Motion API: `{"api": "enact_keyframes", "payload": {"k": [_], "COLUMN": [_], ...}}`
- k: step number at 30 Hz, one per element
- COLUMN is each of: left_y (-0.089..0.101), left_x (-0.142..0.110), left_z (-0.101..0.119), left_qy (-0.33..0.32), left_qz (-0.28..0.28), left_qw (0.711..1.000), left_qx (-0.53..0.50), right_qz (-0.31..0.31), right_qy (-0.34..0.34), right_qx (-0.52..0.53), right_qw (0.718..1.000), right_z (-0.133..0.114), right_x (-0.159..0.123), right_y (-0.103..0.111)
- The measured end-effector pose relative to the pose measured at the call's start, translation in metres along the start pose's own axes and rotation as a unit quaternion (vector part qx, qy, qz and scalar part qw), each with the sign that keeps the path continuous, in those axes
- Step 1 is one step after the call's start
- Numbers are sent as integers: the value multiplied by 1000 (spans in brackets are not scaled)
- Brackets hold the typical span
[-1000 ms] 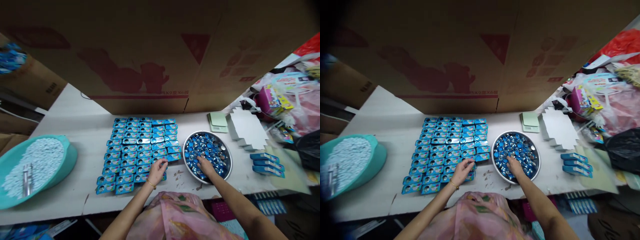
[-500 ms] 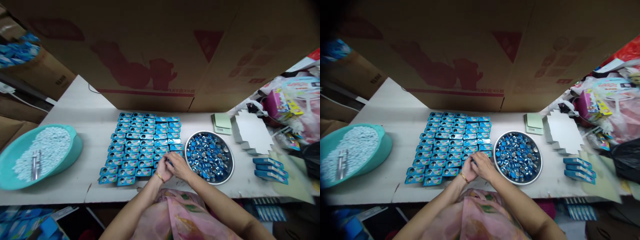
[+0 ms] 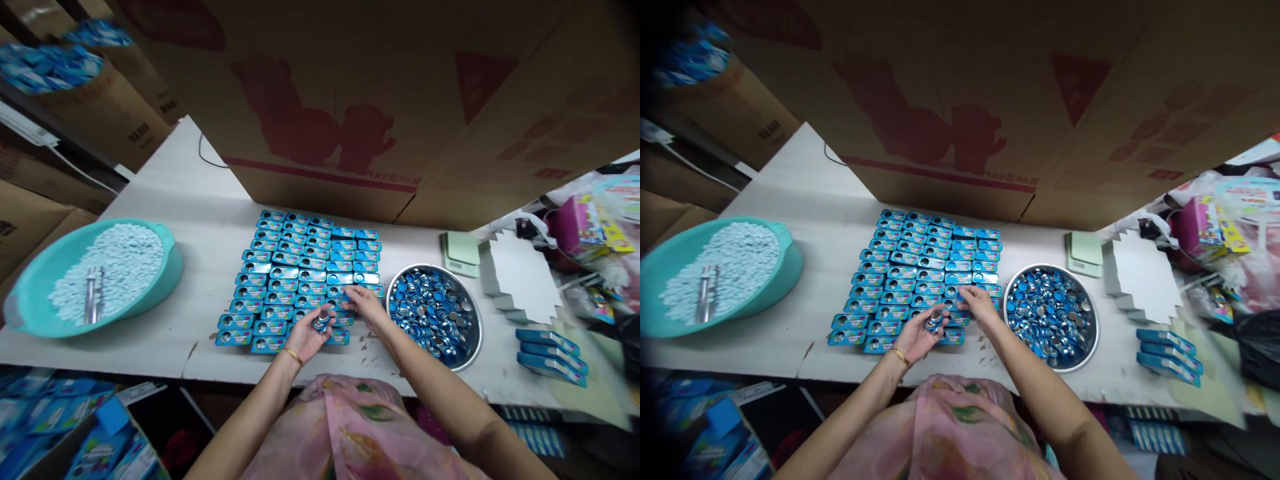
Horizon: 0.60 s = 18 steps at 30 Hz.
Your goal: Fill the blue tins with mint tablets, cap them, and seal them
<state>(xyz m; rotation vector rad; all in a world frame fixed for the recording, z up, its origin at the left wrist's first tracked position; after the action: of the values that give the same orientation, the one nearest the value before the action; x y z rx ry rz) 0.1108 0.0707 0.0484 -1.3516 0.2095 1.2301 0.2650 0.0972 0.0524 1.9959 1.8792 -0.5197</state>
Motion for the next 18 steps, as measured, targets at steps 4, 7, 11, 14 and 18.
{"api": "enact_keyframes", "payload": {"k": [4, 7, 11, 14, 18], "left_y": [22, 30, 38, 41, 40], "left_x": [-15, -24, -28, -25, -22], "left_z": [15, 21, 24, 26, 29], "left_qy": [-46, -74, -89, -93, -96], "left_qz": [32, 32, 32, 30, 29], "left_qw": [998, 997, 995, 995, 995], "left_qx": [14, 9, 3, -1, -18], "right_qz": [-8, -15, -24, -36, -57], "right_qy": [24, 54, 17, -24, -56], "right_qx": [-243, -489, -578, -619, -653], "right_qw": [970, 870, 816, 784, 753], "right_z": [-6, -18, -30, -34, -39], "right_x": [15, 28, 47, 59, 69], "right_y": [-7, -20, -34, -38, -46]}}
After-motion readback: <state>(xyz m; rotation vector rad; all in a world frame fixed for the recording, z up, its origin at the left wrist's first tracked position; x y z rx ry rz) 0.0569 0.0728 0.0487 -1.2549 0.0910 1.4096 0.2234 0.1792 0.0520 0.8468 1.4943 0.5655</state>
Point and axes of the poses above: each hand's wrist, its own x-axis towards the middle knuckle, its own y-axis out of the back of the hand, z = x × y, the point moved 2 cm from there along x, towards the middle knuckle, and after that the axes turned 5 degrees about x, right-handed, at the moved point
